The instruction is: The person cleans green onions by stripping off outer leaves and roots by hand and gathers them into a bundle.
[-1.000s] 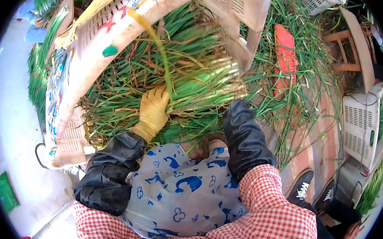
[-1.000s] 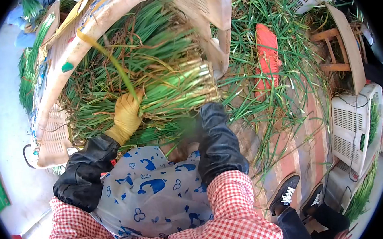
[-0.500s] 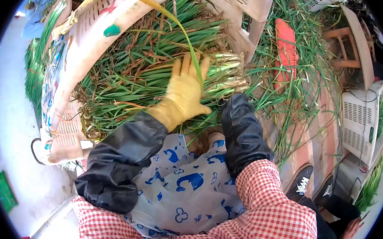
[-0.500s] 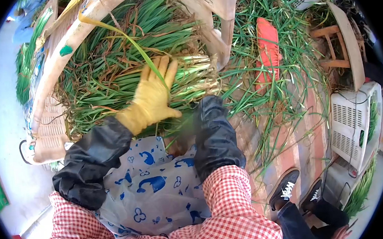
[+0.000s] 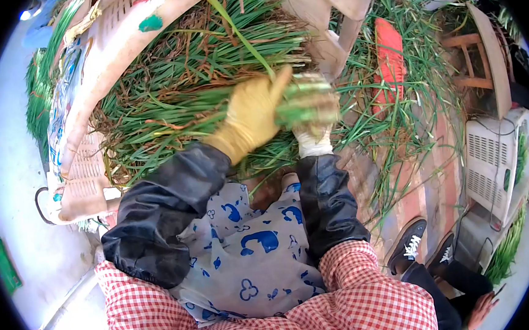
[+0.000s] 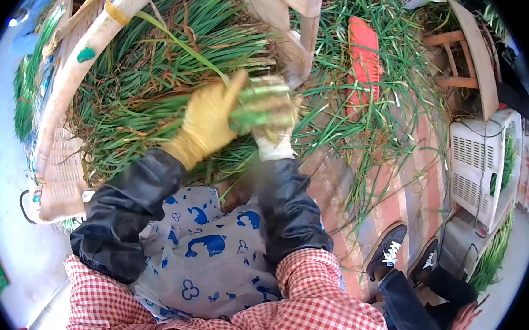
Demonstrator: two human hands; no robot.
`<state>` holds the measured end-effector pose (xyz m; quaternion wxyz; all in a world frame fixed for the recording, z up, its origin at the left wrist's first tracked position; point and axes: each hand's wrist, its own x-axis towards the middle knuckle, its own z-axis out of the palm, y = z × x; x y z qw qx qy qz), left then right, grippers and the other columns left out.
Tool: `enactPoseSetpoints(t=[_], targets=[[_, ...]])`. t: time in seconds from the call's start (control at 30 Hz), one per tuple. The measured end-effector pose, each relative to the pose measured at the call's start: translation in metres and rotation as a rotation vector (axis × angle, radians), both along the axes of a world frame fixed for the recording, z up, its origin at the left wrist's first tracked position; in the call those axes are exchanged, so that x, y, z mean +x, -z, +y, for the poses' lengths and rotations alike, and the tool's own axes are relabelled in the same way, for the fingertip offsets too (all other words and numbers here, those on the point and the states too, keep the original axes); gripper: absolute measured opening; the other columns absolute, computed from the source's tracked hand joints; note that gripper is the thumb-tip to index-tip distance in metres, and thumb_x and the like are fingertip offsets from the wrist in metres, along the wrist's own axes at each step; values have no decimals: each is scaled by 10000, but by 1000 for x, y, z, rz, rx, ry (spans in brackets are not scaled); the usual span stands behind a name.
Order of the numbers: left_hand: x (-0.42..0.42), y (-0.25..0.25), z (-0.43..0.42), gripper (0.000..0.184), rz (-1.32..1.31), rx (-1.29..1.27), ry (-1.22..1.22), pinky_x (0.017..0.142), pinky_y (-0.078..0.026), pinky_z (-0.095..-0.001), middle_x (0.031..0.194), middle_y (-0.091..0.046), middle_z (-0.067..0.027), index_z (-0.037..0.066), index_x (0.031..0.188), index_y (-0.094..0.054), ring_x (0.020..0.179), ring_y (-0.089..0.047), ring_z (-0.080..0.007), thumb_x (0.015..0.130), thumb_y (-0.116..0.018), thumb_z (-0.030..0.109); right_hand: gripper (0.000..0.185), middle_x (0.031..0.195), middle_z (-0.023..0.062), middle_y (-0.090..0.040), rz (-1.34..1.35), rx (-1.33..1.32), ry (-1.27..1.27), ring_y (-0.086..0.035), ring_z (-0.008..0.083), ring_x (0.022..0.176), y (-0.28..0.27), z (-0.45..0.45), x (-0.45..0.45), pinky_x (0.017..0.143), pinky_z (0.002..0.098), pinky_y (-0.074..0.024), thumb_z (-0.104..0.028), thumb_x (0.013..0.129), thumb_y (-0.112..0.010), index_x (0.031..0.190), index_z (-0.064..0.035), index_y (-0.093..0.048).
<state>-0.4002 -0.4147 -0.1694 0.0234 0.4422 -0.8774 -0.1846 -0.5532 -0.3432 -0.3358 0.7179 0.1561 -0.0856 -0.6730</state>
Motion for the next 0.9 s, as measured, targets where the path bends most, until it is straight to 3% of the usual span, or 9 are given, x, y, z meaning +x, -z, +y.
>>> enactPoseSetpoints(t=[0.03,0.1,0.23,0.3,0.47,0.57,0.7,0.8,0.9], targets=[[-1,-8,-15,950,141,90,-100,813,-496,-406,1039,-598,-245,93,1462,-254,948,-615,-348,630,-708,143,733,1304,105,-508,442,664,20,-437,322,1239,-57,-21,11,1011,609,-325,-716,842,-416,1275,-126,-466],[5,-14,-28,914,154,96,-133,775,-521,-432,1008,-632,-217,42,1431,-270,890,-641,-353,635,-694,187,874,1429,128,-381,345,514,70,-292,342,1350,-68,-22,17,1097,628,-163,-772,846,-268,1403,-103,-353],[41,-13,-66,829,692,522,-307,865,-511,-320,1107,-655,-144,87,1398,-408,962,-649,-210,654,-758,190,906,1556,115,-172,368,583,-50,-143,340,1429,-62,-11,20,1111,617,-117,-762,857,-255,1493,-121,-181],[49,-13,-67,688,689,492,-337,805,-505,-253,1033,-662,-66,23,1328,-476,893,-605,-113,707,-755,125,962,1589,121,-18,509,613,-103,-29,321,1458,-45,-7,19,1105,599,-119,-789,829,-283,1511,-128,-134],[57,-24,-69,605,724,460,-431,788,-498,-234,1006,-659,-38,-10,1278,-499,872,-590,-90,730,-747,61,641,1296,162,-535,1228,822,175,-530,286,1161,-37,21,5,987,424,-400,-531,991,-324,1335,-7,-456],[53,-21,-59,605,855,560,-312,799,-502,-234,997,-656,-32,13,1284,-500,879,-610,-106,727,-735,37,761,1362,196,-462,1274,434,315,-456,313,1251,-71,15,-1,1048,423,-350,-613,952,-344,1363,25,-402],[32,-29,-18,851,438,171,-12,860,-512,-327,1179,-584,-148,70,1374,-419,1057,-590,-222,603,-779,93,881,1352,221,-477,707,405,270,-472,338,1244,-100,-36,5,1051,450,-366,-703,914,-254,1346,47,-415],[14,-35,21,1133,11,17,12,1060,-346,-428,1322,-441,-186,107,1477,-215,1256,-418,-369,542,-836,260,915,1318,198,-514,595,122,168,-495,322,1218,-125,-45,12,1047,456,-388,-728,894,-242,1292,62,-474],[9,-47,24,1190,5,-287,19,1050,-342,-443,1347,-404,-191,104,1488,-175,1243,-414,-372,522,-850,268,928,1285,194,-541,691,46,120,-510,314,1201,-120,-43,14,1041,454,-406,-744,881,-230,1269,50,-512]])
